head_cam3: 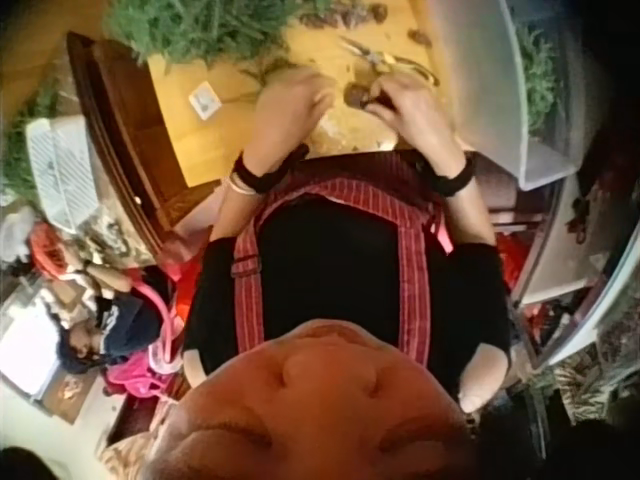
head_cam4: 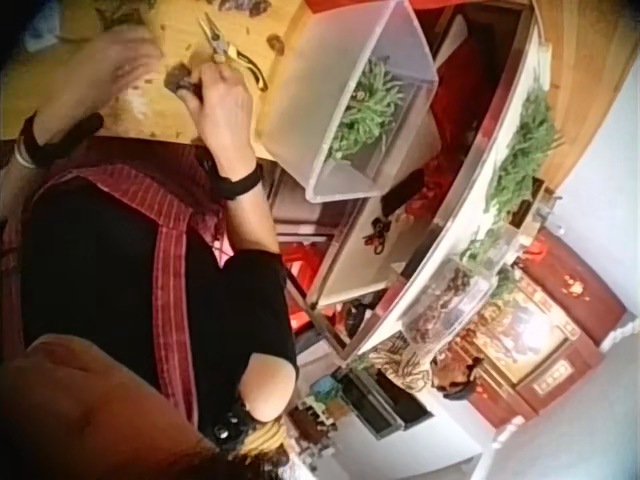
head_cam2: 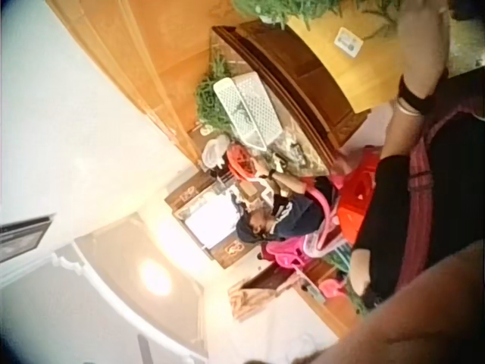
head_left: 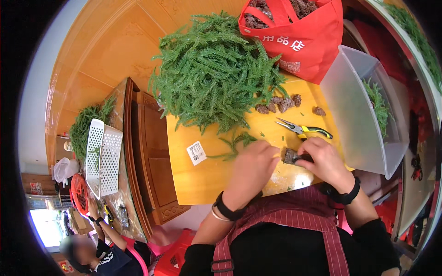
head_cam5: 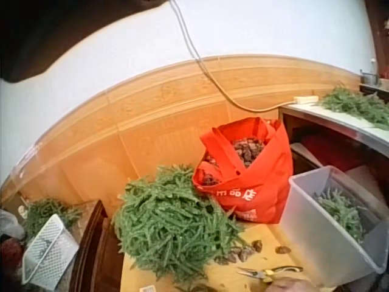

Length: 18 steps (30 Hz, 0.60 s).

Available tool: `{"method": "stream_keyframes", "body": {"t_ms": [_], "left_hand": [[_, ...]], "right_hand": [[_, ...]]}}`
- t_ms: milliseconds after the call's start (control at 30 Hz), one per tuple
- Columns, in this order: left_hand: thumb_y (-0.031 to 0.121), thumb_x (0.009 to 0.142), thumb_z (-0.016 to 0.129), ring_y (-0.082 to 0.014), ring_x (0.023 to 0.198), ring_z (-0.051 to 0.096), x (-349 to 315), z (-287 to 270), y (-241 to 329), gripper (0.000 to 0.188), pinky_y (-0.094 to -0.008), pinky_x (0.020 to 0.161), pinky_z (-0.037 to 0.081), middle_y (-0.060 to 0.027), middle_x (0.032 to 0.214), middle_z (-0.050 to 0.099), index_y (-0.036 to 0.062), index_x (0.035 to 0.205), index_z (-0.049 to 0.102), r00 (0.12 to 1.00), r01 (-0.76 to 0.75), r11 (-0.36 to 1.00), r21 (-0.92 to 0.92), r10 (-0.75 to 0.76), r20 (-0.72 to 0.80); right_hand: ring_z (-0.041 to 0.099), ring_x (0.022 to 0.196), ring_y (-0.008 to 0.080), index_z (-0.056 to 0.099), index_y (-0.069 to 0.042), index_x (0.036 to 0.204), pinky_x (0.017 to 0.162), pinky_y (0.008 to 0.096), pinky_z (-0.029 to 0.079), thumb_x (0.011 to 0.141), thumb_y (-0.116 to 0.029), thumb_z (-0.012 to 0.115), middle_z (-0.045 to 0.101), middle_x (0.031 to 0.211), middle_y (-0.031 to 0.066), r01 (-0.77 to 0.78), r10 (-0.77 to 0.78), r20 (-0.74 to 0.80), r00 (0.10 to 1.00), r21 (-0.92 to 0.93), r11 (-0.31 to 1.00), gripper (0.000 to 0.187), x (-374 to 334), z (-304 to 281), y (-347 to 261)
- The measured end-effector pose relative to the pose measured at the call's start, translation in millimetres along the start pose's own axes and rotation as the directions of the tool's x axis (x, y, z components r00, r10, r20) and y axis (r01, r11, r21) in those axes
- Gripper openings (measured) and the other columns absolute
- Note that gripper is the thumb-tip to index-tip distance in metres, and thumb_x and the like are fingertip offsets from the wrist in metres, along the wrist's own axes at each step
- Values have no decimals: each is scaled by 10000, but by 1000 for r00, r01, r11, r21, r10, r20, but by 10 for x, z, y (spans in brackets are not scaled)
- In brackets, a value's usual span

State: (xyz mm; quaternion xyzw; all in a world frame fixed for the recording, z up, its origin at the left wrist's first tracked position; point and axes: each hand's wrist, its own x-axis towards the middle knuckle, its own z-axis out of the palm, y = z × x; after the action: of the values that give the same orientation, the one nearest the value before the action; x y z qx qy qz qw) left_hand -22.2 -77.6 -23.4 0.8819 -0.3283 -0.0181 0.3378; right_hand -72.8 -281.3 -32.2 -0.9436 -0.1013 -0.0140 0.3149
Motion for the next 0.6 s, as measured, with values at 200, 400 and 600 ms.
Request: {"method": "stream_keyframes", "body": {"t_ms": [200,400,600], "left_hand": [[117,738,629,-281,737,569,81,276,-105,57,-361,614,451,-81,747,576,74,772,615,989,50,998,-46,-43,140],[114,731,629,-276,710,573,121,312,-163,52,-360,594,451,-74,743,580,75,760,611,988,48,998,-41,-42,149],[108,719,629,-266,706,581,141,267,-158,39,-360,586,452,-68,735,590,83,745,615,972,92,994,-64,-76,223]], "right_hand": [[559,773,297,537,-77,828,665,385,457,616,-108,727,538,796,93,-38,38,71,997,-5,999,286,2,17,12],[557,771,297,537,-67,831,671,379,453,595,-78,736,538,793,98,-29,28,59,998,16,999,309,9,34,24],[554,782,298,527,-69,831,675,384,450,598,-76,730,532,797,98,-43,40,79,996,30,999,309,20,28,30]]}}
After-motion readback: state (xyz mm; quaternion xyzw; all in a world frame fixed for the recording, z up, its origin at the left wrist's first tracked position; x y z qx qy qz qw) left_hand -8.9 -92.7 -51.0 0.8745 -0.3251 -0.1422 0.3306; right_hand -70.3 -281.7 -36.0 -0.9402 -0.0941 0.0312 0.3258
